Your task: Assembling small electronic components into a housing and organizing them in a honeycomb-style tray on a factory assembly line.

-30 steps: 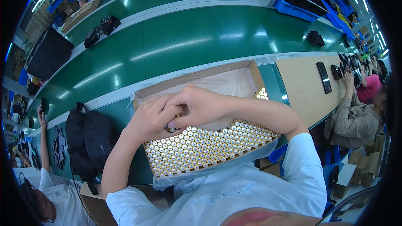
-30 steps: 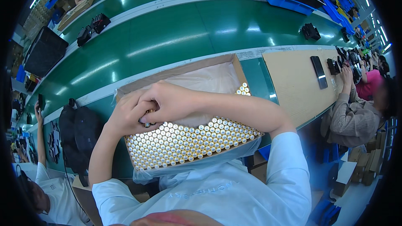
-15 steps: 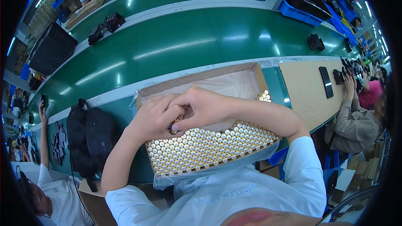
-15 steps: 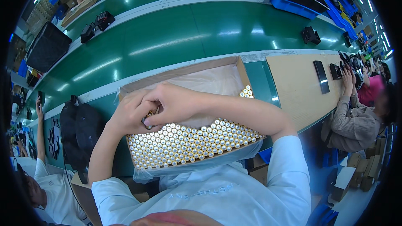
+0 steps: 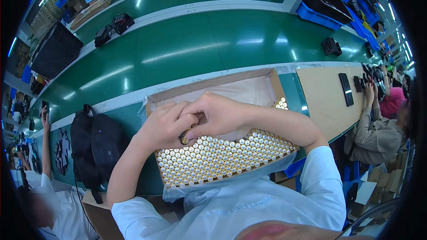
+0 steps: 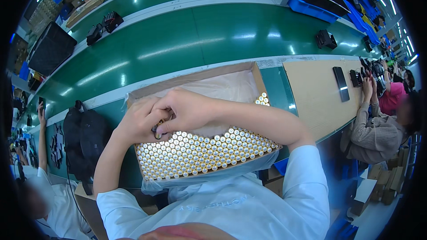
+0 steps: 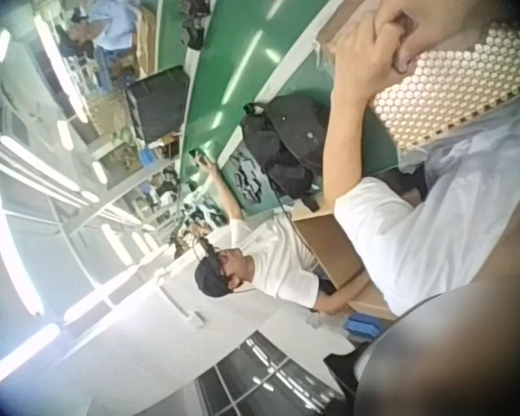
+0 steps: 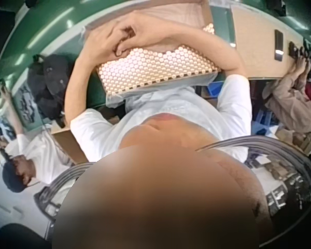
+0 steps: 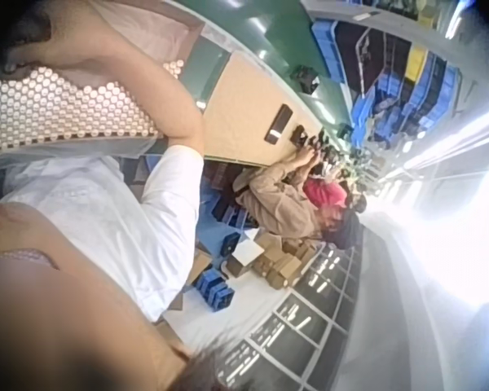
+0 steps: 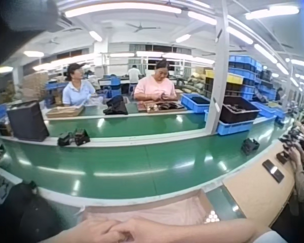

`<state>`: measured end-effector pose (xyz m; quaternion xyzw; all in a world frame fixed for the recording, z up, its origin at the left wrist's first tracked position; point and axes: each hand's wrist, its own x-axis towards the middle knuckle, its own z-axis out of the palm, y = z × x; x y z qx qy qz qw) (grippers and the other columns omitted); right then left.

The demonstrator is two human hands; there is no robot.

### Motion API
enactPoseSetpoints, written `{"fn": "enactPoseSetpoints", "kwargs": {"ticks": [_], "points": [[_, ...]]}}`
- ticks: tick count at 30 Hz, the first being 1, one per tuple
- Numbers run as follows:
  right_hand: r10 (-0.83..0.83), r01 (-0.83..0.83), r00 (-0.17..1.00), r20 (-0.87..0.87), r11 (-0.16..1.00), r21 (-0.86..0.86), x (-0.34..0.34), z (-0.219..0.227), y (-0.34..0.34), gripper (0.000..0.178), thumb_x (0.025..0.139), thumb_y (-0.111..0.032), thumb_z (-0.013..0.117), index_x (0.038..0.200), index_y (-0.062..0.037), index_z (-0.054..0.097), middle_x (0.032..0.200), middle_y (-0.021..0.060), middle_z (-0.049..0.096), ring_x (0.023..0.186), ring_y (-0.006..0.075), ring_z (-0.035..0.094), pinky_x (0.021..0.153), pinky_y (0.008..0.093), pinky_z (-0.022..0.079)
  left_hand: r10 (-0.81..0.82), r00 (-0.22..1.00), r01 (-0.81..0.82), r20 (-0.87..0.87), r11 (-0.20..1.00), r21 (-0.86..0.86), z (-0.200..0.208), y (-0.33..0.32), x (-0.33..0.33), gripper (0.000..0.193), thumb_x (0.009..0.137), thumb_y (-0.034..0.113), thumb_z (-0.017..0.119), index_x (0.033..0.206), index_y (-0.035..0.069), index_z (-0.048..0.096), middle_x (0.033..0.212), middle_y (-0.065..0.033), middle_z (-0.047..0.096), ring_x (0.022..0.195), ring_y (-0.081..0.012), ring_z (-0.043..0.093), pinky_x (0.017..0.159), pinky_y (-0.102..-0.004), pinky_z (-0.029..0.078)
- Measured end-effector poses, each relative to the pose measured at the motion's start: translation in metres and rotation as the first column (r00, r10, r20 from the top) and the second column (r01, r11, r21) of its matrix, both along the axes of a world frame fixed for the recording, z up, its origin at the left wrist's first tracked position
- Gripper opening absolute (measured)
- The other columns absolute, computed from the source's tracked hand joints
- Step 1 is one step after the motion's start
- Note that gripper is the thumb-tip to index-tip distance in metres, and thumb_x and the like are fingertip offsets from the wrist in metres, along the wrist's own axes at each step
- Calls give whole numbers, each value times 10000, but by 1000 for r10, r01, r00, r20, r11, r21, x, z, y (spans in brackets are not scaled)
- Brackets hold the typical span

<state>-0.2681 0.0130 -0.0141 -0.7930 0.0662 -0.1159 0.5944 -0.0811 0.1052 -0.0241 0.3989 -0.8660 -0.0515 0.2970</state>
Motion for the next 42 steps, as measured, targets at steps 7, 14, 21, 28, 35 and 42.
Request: {"fn": "enactPoseSetpoints", "kwargs": {"ticks": [7,14,21,28,35,42], "points": [[-29,28,1000,-11,998,-60,0,2,0,221,748,27,765,968,3,756,736,42,708,588,112,535,556,236,446,-11,1000,11,5,999,-39,-1,-2,0,359,679,192,798,989,122,632,902,-57,612,701,-247,579,648,-339,481],[-55,52,998,-27,995,-83,1,6,1,238,744,45,743,976,-1,766,717,40,704,581,111,520,545,241,437,4,999,-3,40,1000,-18,0,0,1,381,683,199,810,1019,128,645,912,-53,619,684,-239,576,637,-332,480],[-69,68,998,-3,997,-46,1,3,2,249,738,48,726,975,-18,771,718,42,704,572,112,511,539,245,429,15,999,-14,31,999,-45,0,0,0,388,681,204,818,1020,129,645,912,-53,620,679,-238,577,638,-329,482],[-71,69,997,-29,996,-55,-1,7,1,223,747,25,709,955,-24,771,713,40,703,565,111,511,536,242,428,19,1000,-18,22,999,-35,-1,-1,-3,380,695,213,817,1019,122,642,912,-60,619,686,-241,582,644,-331,484],[-79,78,997,-17,995,-63,0,7,2,202,751,8,706,940,-25,768,696,40,693,560,112,506,532,243,425,15,999,-14,34,1000,-16,0,0,-1,367,706,222,815,1013,117,641,904,-63,614,691,-243,581,647,-332,484],[-67,65,997,-32,995,-75,1,5,1,194,745,-10,738,936,-29,768,684,37,682,559,117,499,531,246,423,19,999,-18,37,1000,-11,0,0,-2,354,708,230,815,998,116,646,889,-61,605,691,-244,577,648,-330,483]]}}
